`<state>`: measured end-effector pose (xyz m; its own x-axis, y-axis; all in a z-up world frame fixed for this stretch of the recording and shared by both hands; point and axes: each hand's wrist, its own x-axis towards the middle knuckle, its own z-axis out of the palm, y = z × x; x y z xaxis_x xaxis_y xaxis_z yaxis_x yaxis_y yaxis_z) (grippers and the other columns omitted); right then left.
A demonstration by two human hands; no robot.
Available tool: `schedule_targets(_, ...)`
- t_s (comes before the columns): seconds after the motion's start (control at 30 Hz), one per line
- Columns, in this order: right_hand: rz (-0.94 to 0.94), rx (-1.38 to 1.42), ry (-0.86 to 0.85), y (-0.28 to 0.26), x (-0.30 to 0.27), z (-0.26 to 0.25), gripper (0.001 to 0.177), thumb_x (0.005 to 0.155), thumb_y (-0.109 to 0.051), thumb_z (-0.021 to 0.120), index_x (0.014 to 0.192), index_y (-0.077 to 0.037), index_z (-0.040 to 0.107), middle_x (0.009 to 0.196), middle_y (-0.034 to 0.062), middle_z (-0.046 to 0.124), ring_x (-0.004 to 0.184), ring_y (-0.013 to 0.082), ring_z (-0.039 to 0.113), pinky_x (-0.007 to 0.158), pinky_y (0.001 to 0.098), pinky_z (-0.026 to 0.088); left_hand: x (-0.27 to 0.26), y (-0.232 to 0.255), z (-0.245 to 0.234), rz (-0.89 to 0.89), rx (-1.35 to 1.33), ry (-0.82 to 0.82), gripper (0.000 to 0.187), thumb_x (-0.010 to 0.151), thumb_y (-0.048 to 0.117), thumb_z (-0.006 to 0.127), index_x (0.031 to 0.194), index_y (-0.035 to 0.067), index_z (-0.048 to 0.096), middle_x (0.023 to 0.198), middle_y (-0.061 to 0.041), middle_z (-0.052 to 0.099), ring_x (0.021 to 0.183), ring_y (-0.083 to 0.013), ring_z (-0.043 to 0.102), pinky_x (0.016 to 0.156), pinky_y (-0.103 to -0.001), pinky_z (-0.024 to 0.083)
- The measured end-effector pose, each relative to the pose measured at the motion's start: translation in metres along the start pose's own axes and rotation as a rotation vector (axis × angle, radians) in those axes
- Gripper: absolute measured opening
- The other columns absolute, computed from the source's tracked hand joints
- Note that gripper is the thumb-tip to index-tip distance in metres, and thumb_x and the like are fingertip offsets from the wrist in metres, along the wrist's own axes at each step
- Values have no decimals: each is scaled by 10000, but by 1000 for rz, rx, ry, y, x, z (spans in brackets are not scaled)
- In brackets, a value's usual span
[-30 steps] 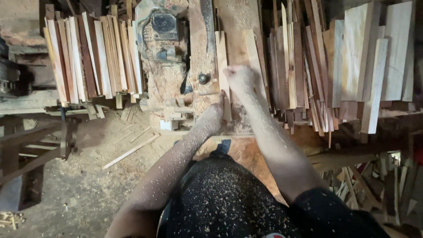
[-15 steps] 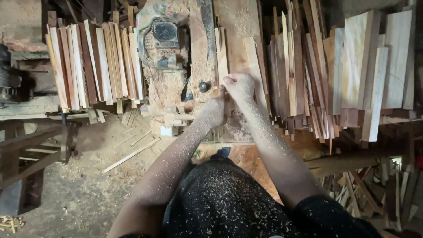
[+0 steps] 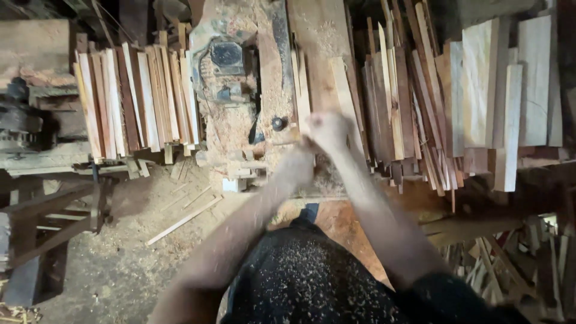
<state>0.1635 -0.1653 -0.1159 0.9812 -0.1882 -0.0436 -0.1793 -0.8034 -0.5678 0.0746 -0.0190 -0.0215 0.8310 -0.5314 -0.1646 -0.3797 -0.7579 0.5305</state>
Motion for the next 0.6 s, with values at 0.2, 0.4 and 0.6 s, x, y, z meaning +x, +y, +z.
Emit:
schedule_targets(0.2,-18,280,-151,4,-99,-54,195,901,-391,750,1045,-287,832,992,3,791,994,207,744,873,360,589,-68,31,-14,-579,-612,-119,466,823,590,679,1017,168,639,951,-104,761,1053,-293,732,908,-474,593)
schedule_targets(0.4,-481,219,297,-2,-116,-79,306,856,-135,761,1156,-197,765,1010,126,756,939,344,692,845,422,574,-101,53,-95,-443,-1587,-127,415,1034,301,544,796,-27,634,541,-186,630,416,-273,671,342,-374,592)
schedule_targets(0.6,-246,316,179,-85,-78,-150,143,988,-369,718,999,-251,796,840,11,764,903,146,743,699,376,544,-66,33,-73,-37,-286,182,566,1004,385,580,1415,-2,531,913,-304,680,881,-503,715,743,-608,569)
